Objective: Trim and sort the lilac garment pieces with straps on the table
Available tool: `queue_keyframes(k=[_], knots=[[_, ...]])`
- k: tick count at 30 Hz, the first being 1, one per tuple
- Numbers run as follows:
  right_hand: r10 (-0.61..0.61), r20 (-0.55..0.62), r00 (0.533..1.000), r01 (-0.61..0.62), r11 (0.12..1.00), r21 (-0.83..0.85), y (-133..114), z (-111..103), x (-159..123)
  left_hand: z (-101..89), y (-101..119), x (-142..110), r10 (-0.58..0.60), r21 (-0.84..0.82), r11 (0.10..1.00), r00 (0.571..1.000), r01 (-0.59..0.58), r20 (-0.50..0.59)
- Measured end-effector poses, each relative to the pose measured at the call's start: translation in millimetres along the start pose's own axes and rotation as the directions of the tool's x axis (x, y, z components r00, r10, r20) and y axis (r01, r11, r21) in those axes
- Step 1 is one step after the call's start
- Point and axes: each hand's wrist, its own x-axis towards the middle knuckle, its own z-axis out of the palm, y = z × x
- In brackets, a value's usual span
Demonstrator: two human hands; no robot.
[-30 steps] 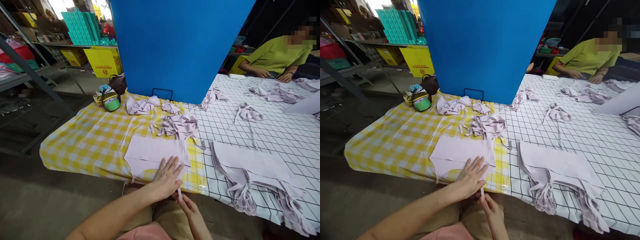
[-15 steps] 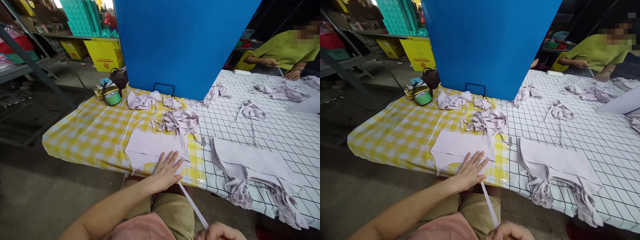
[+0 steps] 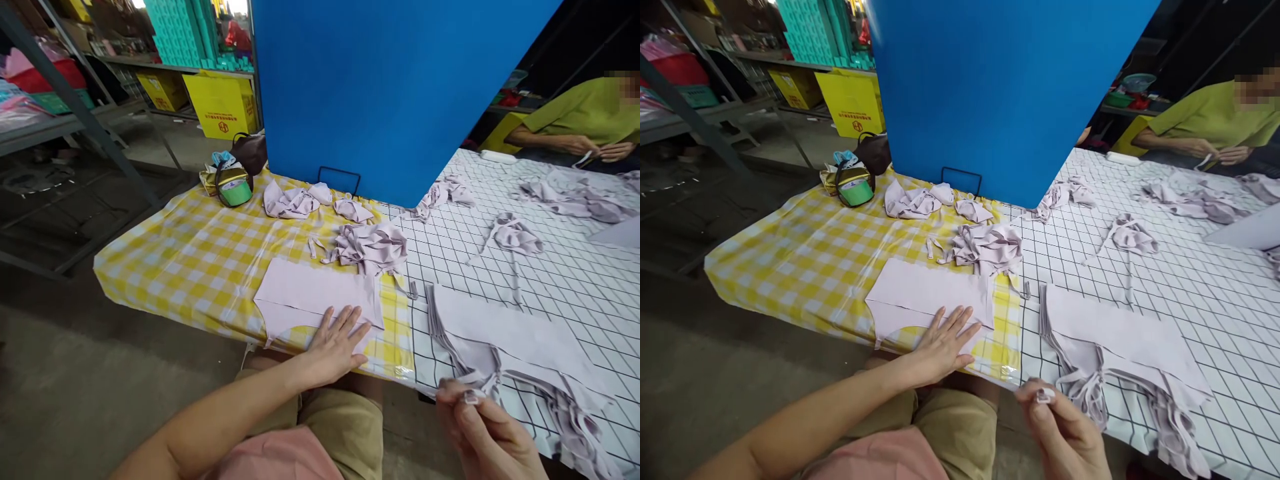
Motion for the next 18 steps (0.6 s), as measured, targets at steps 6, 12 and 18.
queue_keyframes(k=[6, 12, 18], knots=[[-0.15, -0.049, 0.987, 0.156, 0.976, 0.152, -9, 23, 19, 10.5, -1, 1, -0.009, -0.067, 0.998, 0.998, 0.004, -0.068], [0.091, -0.035, 0.995, -0.091, 0.996, -0.016, 0, 40, 27, -18.9, 6, -2, -0.186, -0.489, 0.869, 0.965, 0.075, -0.183], [0.01, 0.064, 0.998, 0.015, 0.929, -0.37, 8, 56, 33, -56.7, 13, -10, -0.181, -0.614, 0.788, 0.935, -0.047, -0.304]])
